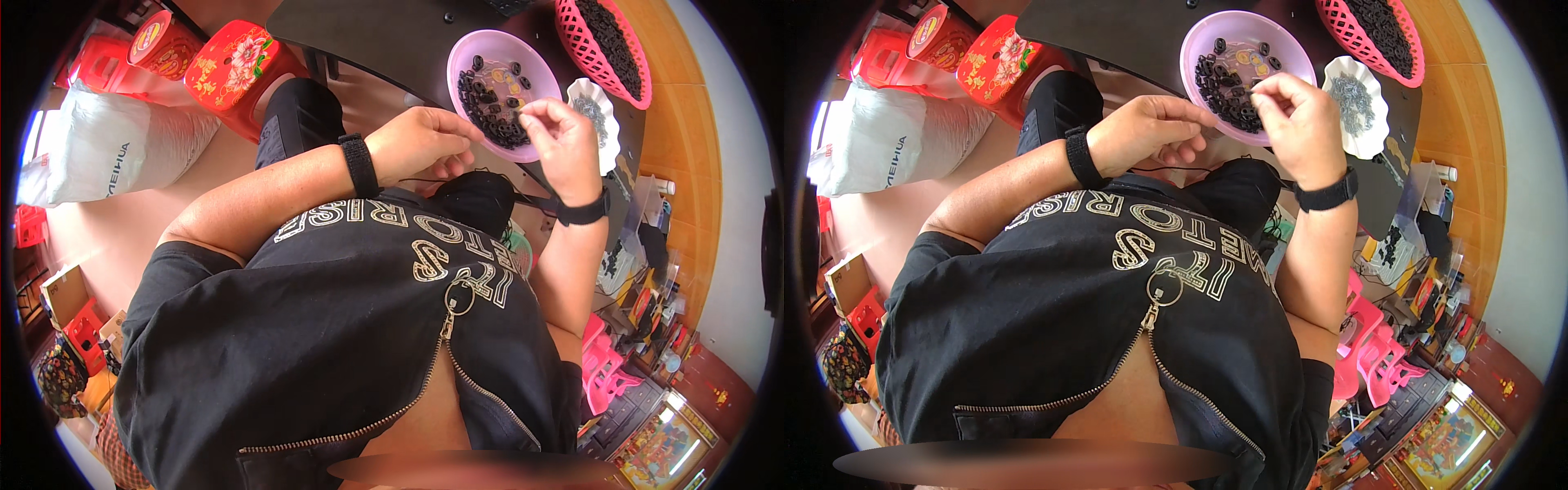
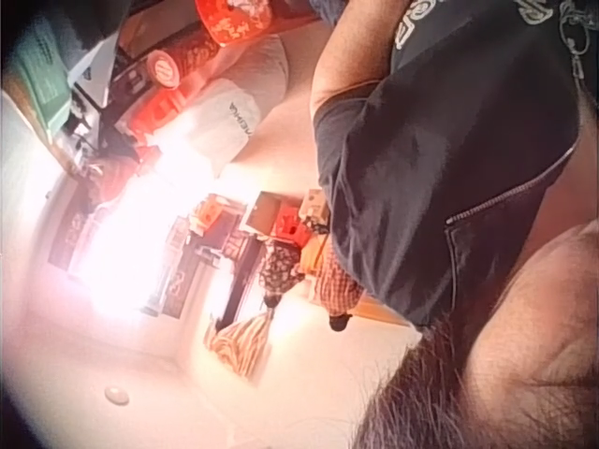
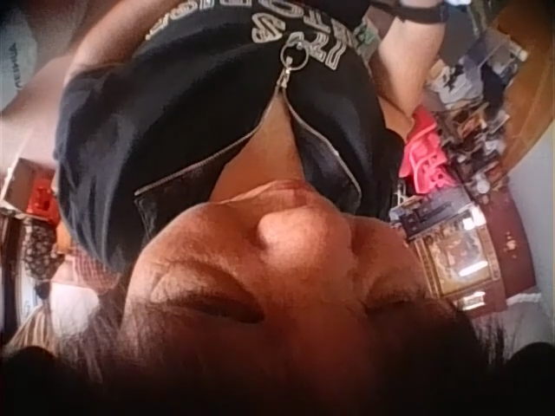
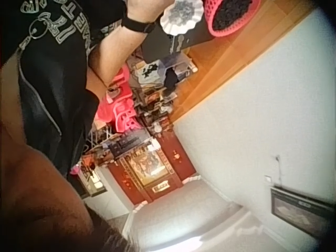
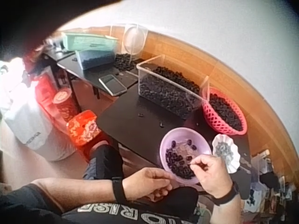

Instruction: The person assembles plastic clips by picking components from a plate and joining them together by hand.

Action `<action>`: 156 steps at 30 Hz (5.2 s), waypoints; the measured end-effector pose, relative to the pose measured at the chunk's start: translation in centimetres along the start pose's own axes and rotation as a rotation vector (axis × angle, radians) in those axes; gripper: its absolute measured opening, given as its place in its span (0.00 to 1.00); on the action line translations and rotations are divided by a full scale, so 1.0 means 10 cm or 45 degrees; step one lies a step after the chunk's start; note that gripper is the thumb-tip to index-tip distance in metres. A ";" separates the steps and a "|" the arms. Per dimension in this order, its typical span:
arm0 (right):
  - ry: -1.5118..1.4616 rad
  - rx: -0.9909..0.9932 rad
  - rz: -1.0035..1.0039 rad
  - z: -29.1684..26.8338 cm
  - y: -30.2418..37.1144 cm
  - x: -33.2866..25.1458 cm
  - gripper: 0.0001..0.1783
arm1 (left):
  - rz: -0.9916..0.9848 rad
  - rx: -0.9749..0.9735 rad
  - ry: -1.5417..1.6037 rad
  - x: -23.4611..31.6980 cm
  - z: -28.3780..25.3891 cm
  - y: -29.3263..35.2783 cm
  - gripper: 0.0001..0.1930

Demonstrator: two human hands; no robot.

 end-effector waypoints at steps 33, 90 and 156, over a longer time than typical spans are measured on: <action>0.585 -0.196 -0.190 0.30 -0.29 0.15 0.02 | 0.023 0.116 0.140 -0.01 -0.13 -0.03 0.06; -0.765 0.150 0.219 0.30 0.59 0.10 0.08 | 0.128 -0.010 -0.068 0.03 0.20 -0.02 0.08; -0.910 0.197 0.341 0.48 0.74 0.22 0.07 | 0.109 -0.021 -0.290 -0.01 0.29 0.02 0.07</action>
Point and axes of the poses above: each hand's wrist, its own y-axis away from the middle knuckle, its own z-axis out of the palm, x = y × z, the point moved 3 cm from there along -y, towards the middle knuckle
